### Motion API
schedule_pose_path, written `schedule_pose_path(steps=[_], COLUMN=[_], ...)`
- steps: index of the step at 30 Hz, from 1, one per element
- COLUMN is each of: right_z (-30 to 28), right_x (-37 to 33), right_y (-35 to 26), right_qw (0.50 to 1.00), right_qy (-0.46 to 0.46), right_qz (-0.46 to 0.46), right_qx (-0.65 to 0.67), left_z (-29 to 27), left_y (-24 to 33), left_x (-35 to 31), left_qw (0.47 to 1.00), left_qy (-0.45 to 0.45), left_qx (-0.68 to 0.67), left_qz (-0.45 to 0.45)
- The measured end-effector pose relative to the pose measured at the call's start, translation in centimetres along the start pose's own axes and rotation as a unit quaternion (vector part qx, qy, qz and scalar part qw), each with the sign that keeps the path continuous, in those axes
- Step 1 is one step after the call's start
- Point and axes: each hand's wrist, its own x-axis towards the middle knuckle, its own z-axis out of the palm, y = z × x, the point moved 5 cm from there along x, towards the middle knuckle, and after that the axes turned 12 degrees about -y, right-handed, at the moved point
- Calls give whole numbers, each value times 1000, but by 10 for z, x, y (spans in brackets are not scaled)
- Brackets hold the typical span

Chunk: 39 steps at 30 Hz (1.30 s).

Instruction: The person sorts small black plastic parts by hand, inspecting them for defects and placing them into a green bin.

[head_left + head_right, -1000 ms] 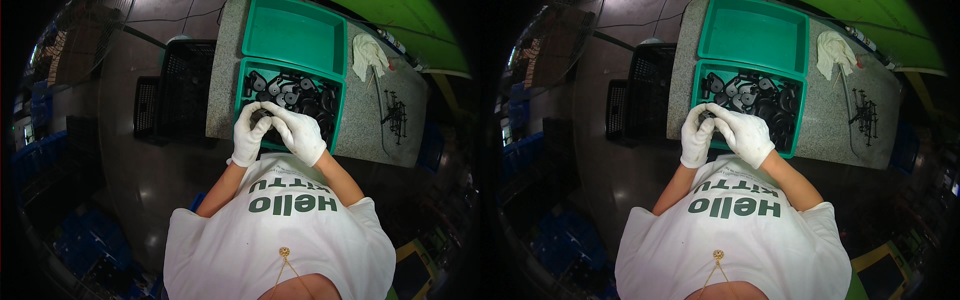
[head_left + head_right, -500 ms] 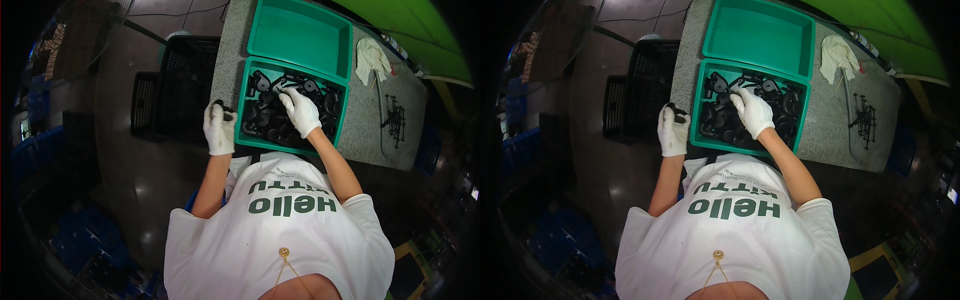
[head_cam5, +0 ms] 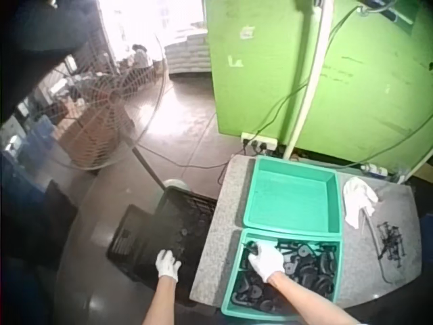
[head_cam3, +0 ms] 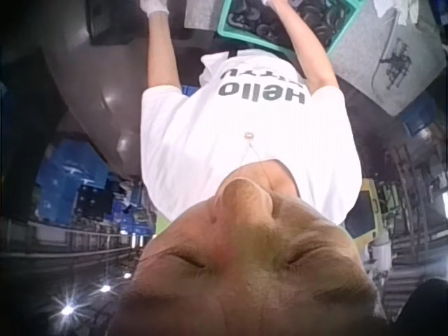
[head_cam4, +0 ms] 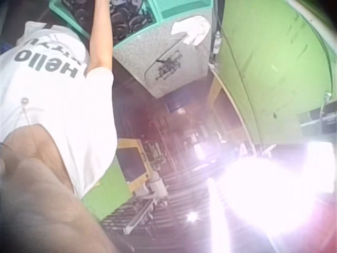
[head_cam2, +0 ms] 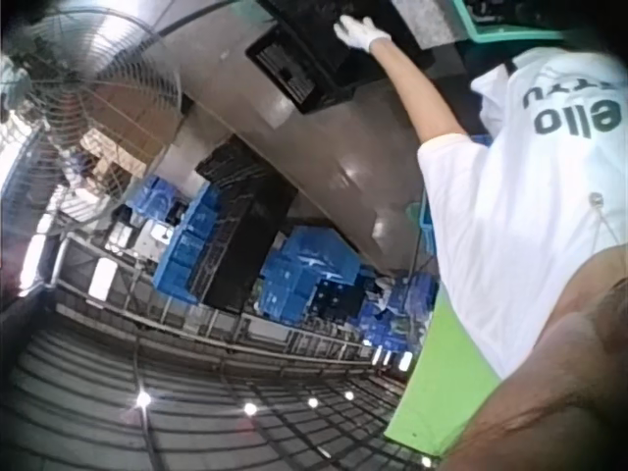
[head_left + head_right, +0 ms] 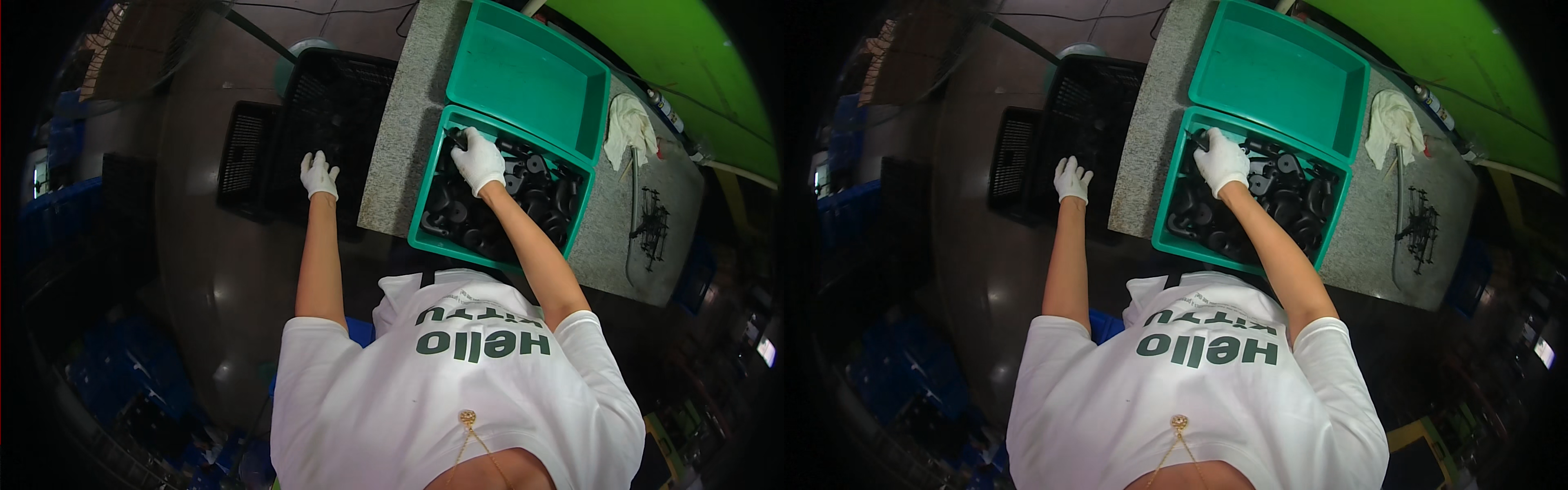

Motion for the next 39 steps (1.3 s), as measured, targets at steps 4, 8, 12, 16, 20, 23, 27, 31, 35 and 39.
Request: schedule_pose_path(steps=[4,8,12,16,20,23,27,31,35,39], right_z=[-14,-32,-25,-25,-31,-56,-95,-98,-96,-99], right_x=[-11,-63,-99,-127,-138,-142,-174,-179,-179,-180], right_y=[32,12,1,-4,8,23,-8,-22,-19,-21], right_qw=[968,820,713,695,779,956,961,954,945,948], right_qy=[24,-168,-260,-289,-290,3,1,69,100,73], right_qz=[-30,-8,-18,-30,-54,-115,-232,-288,-311,-310], right_qx=[247,548,651,658,553,270,151,46,18,7], left_z=[61,137,171,181,180,184,183,186,184,182], left_y=[20,24,18,27,12,14,12,12,14,21], left_x=[-65,-189,-239,-263,-260,-265,-270,-274,-275,-280], left_qw=[960,874,839,871,889,892,888,879,848,854], left_qy=[-143,-377,-427,-406,-453,-448,-453,-466,-474,-474], left_qx=[185,217,192,162,59,59,74,100,197,175], left_qz=[153,217,279,226,21,-9,-3,37,131,124])
